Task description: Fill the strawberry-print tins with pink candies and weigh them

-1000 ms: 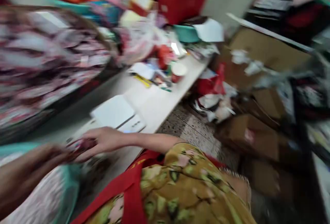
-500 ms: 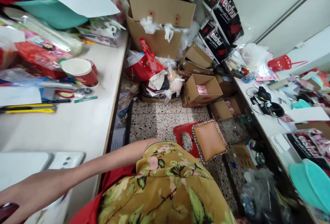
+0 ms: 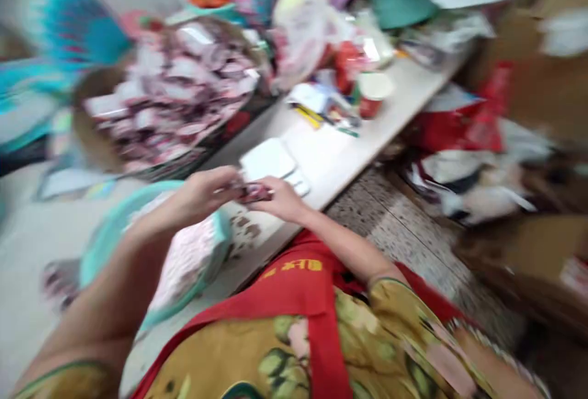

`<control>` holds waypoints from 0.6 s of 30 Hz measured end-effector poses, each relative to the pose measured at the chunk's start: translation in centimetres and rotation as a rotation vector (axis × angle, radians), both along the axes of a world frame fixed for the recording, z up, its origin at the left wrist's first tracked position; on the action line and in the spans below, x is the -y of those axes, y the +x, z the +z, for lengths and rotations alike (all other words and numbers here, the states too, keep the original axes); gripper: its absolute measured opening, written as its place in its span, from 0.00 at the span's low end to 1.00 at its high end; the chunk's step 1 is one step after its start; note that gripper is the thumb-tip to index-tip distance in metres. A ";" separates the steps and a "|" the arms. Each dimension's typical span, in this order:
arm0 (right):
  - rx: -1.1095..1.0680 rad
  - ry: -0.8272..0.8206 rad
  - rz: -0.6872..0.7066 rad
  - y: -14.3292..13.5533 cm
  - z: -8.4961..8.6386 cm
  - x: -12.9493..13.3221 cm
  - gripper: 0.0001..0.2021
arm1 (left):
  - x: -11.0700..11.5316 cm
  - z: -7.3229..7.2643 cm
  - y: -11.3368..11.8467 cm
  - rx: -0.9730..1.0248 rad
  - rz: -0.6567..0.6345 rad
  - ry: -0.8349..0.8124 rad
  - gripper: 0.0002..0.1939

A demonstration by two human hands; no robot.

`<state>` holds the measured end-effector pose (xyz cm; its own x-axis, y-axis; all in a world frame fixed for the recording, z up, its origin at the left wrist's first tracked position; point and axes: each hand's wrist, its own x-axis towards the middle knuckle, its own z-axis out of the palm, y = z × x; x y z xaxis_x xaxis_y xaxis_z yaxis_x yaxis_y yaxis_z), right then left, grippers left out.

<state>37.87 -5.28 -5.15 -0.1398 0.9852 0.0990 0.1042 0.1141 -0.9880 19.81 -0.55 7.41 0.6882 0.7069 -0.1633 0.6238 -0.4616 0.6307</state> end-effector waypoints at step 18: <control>0.130 0.138 -0.078 2.1 0.3 -8.0 0.25 | 3.7 -6.5 -11.6 0.304 1.024 0.307 0.06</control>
